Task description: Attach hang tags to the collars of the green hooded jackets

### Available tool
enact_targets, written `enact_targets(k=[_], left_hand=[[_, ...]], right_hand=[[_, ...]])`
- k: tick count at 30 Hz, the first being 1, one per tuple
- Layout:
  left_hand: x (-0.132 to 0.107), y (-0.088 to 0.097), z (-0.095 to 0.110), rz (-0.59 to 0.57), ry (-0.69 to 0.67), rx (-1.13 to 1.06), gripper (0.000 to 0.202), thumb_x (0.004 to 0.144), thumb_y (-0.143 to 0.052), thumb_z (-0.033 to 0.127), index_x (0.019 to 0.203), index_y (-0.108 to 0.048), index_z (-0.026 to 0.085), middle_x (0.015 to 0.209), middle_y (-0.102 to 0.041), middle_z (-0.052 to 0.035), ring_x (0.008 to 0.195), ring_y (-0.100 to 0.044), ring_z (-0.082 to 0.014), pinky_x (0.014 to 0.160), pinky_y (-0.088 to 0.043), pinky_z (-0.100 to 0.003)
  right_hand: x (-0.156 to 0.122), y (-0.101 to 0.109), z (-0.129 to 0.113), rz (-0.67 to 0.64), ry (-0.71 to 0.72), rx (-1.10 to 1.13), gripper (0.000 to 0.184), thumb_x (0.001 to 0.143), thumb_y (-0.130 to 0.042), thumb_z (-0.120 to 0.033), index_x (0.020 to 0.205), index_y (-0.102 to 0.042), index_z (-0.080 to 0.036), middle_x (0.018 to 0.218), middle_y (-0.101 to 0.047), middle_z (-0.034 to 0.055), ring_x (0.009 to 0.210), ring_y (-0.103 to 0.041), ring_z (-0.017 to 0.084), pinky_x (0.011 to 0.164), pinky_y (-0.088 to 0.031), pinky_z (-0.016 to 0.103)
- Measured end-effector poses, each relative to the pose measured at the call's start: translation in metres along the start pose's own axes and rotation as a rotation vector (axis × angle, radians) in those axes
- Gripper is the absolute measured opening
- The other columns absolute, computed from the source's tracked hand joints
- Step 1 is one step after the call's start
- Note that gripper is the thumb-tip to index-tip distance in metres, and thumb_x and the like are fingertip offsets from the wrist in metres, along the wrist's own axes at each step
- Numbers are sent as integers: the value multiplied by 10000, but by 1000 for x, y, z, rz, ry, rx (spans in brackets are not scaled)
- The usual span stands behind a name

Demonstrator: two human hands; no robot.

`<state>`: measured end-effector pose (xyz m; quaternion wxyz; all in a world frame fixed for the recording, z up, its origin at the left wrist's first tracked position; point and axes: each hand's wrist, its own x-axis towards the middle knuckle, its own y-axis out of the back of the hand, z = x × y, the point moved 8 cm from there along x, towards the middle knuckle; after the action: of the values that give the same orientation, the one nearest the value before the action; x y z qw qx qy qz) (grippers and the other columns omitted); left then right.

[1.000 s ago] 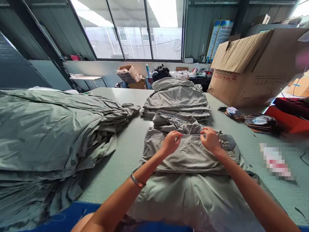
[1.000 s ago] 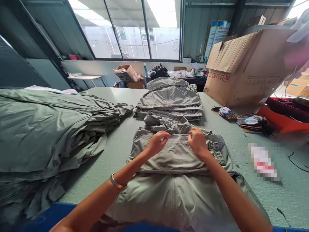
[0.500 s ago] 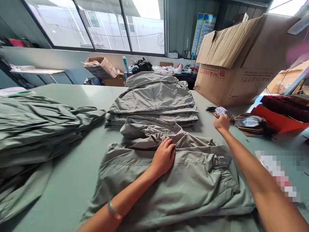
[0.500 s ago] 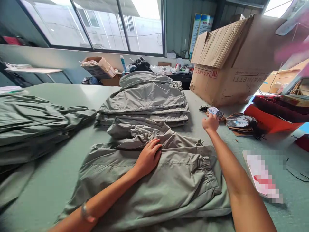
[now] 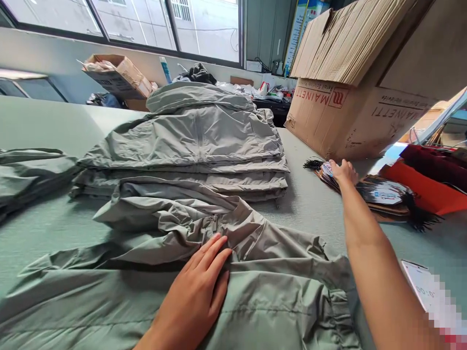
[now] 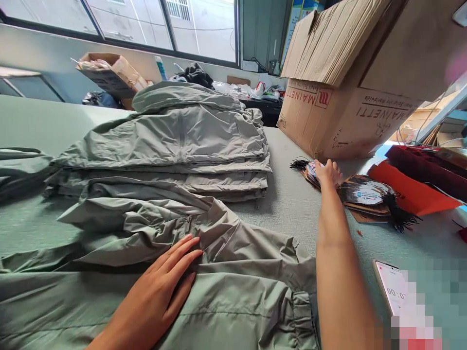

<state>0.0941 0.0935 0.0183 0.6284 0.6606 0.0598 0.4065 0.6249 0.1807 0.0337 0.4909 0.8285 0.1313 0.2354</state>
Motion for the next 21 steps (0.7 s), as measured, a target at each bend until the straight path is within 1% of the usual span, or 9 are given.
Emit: enact_targets(k=[2,4,7,10,12,14,16,18,21], left_hand=[[0,0,1,-6,-5,13,336,916,-431,335,1144,-653,228,1360,-591,-63,1289,-532,-275,1032,-530,-440],[1,-1,0,-23,0,10,339,915,-428,338,1140,-656,228,1363,-588,-60,1291,-530,-276,1038,-524,-441],[2,-3,-2,-46,36,-15,352,909,-424,333,1157,-653,231,1362,-589,-58,1303,-517,-277,1060,-502,-446],[4,-5,-3,-57,64,-44,356,904,-420,323,1146,-658,215,1347,-598,-73,1312,-505,-280,1080,-479,-455],[5,-5,-2,-60,69,-66,356,903,-418,317,1135,-659,196,1343,-600,-87,1317,-499,-282,1089,-467,-460],[5,-5,-1,-59,73,-91,358,902,-414,310,1128,-659,177,1341,-598,-104,1322,-492,-285,1096,-456,-469],[6,-5,0,-54,75,-114,360,901,-410,300,1122,-658,159,1338,-596,-121,1327,-484,-288,1105,-442,-478],[7,-4,1,-44,75,-140,358,897,-411,289,1115,-658,147,1329,-598,-136,1328,-481,-291,1112,-430,-488],[8,-3,3,-30,71,-169,353,890,-419,272,1102,-663,133,1315,-603,-152,1325,-482,-297,1123,-415,-491]], right_hand=[[7,-15,0,-116,12,-29,709,871,-401,-670,1332,-562,-156,1300,-576,231,1183,-545,340,957,-393,463],[7,-27,1,-233,42,-40,704,872,-361,-693,1271,-619,-172,1216,-635,214,1091,-596,328,871,-426,420],[-8,-27,0,-268,127,-51,689,875,-315,-708,1254,-632,-229,1179,-670,164,1039,-619,313,830,-435,388],[-49,-15,-7,-255,237,-85,691,894,-272,-686,1301,-595,-231,1219,-656,162,1086,-600,321,902,-425,426],[-86,-1,-12,-215,314,-125,689,922,-245,-641,1359,-543,-199,1305,-603,181,1179,-546,345,990,-372,502],[-125,14,-18,-139,435,-178,713,933,-244,-630,1463,-415,-184,1467,-464,170,1333,-400,369,1090,-223,599],[-161,19,-19,-143,513,-221,723,941,-230,-628,1502,-347,-187,1554,-349,138,1414,-285,362,1129,-110,624],[-190,18,-14,-182,535,-247,727,949,-218,-616,1515,-314,-170,1585,-284,136,1438,-248,346,1138,-100,623],[-214,21,-4,-198,499,-264,735,945,-270,-607,1521,-293,-151,1608,-206,154,1467,-185,342,1142,-115,609]])
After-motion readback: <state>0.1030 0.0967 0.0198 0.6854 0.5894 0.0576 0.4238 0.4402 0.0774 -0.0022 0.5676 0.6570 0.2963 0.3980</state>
